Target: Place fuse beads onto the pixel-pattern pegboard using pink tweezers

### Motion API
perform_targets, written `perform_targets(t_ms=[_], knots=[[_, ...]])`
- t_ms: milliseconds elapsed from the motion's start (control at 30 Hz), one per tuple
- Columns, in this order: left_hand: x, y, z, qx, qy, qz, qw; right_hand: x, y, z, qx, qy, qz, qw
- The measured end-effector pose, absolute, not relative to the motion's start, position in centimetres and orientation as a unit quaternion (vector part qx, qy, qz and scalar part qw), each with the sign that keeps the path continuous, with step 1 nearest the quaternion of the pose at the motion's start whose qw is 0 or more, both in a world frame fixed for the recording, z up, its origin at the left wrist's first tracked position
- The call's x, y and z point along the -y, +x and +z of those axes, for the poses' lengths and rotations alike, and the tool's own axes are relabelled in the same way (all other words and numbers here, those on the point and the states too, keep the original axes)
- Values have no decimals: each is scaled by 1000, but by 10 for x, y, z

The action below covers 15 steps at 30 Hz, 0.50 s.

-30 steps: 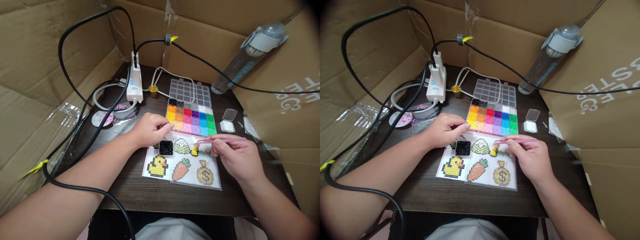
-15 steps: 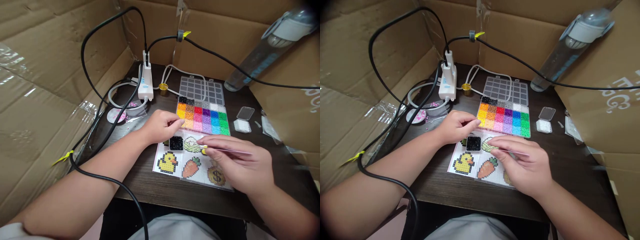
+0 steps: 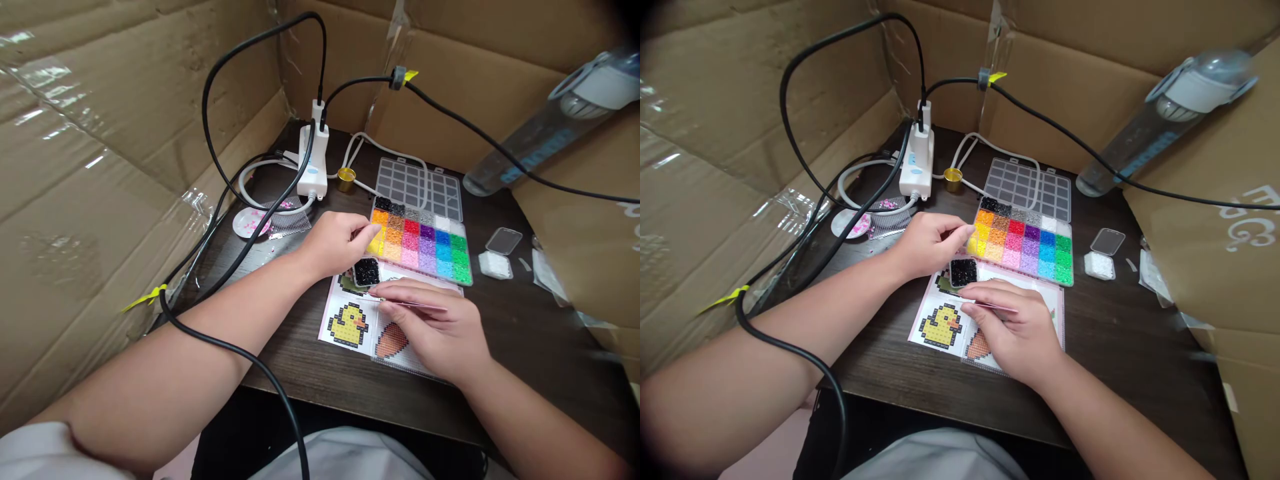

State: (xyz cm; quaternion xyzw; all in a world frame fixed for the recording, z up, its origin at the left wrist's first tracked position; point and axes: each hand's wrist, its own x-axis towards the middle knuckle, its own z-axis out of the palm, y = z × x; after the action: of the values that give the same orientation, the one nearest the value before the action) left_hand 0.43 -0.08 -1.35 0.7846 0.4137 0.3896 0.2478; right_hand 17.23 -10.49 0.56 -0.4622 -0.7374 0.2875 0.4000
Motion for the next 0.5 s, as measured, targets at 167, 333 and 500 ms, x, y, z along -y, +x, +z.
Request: perform_targets(t_ms=[167, 333, 500], knots=[[1, 5, -14, -429, 780, 380, 250, 100, 168, 1, 751, -439, 275, 409], [1, 5, -13, -437, 778, 374, 252, 98, 169, -1, 757, -432, 273, 408], [1, 5, -13, -436, 781, 372, 248, 97, 169, -4, 762, -421, 270, 410]])
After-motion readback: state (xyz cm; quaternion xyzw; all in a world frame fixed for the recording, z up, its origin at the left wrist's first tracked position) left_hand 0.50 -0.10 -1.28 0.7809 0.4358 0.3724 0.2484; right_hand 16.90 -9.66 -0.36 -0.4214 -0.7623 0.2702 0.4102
